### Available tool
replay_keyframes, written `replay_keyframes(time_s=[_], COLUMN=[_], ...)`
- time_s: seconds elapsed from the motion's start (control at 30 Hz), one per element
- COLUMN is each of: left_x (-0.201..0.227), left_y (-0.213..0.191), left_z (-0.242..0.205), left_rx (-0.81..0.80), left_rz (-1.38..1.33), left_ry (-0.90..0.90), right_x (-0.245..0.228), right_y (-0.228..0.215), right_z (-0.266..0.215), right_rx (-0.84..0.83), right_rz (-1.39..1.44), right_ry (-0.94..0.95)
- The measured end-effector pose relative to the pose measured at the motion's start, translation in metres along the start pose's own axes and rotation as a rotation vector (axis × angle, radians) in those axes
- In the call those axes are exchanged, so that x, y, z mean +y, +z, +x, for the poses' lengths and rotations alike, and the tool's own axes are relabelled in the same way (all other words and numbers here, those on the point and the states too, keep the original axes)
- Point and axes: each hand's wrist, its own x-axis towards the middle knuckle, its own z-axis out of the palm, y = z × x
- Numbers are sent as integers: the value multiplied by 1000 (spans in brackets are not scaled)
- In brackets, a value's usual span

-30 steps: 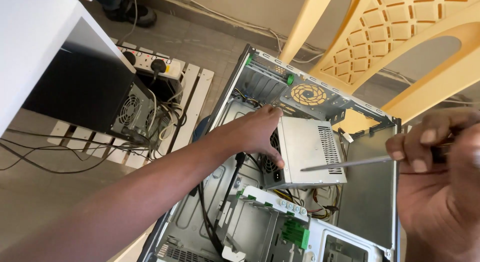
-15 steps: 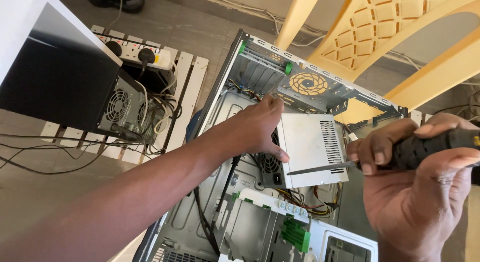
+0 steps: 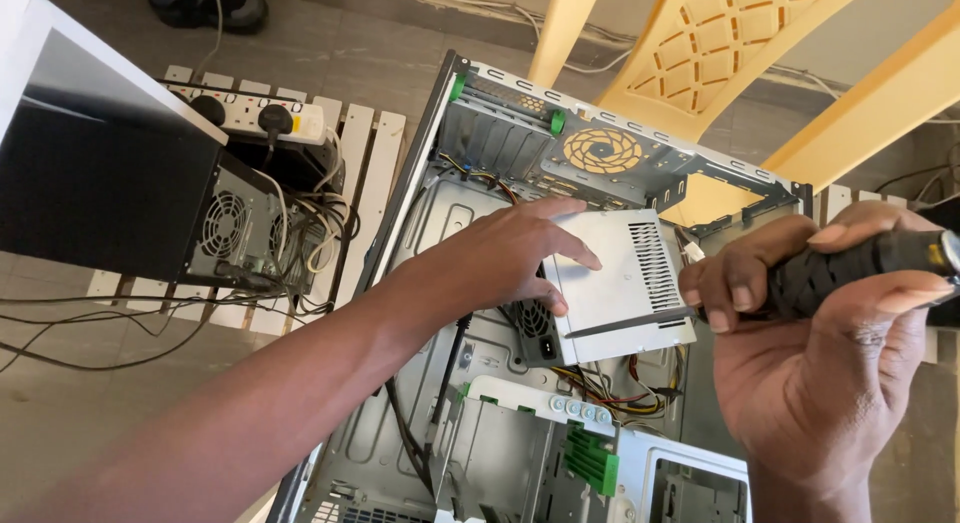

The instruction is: Extracting a power supply unit housing from a computer case using a screwdriver.

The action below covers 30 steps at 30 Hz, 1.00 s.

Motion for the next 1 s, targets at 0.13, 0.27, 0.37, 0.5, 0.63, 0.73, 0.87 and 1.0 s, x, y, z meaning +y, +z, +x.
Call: replay_keyframes(time_s=[0.13,0.27,0.37,0.5,0.63,0.73,0.87,1.0], left_x=[4,4,7,6,13,27,27,22], left_y=[-1,-1,-1,0,-1,-9,-9,-9], left_z=[-1,0,2,3,1,0,-2,-1], left_rx=[-12,-34,-74,-191,-274,-364,-347,-361], left_rz=[-25,-29,-19,13,91,108,71,87], left_ry=[10,32,8,-40,-50,-205,-204,-221], right_x=[0,0,-2,-12,-29,-21,-6,64], right_y=[1,1,1,10,30,33,13,-73], right_z=[0,-1,-4,-11,-19,-26,-32,-27], right_rx=[25,-9,9,100,27,1,73,0], right_rz=[29,-31,-8,-197,-438,-494,-567,-17], right_ry=[7,-34,-61,-129,-152,-310,-331,-95])
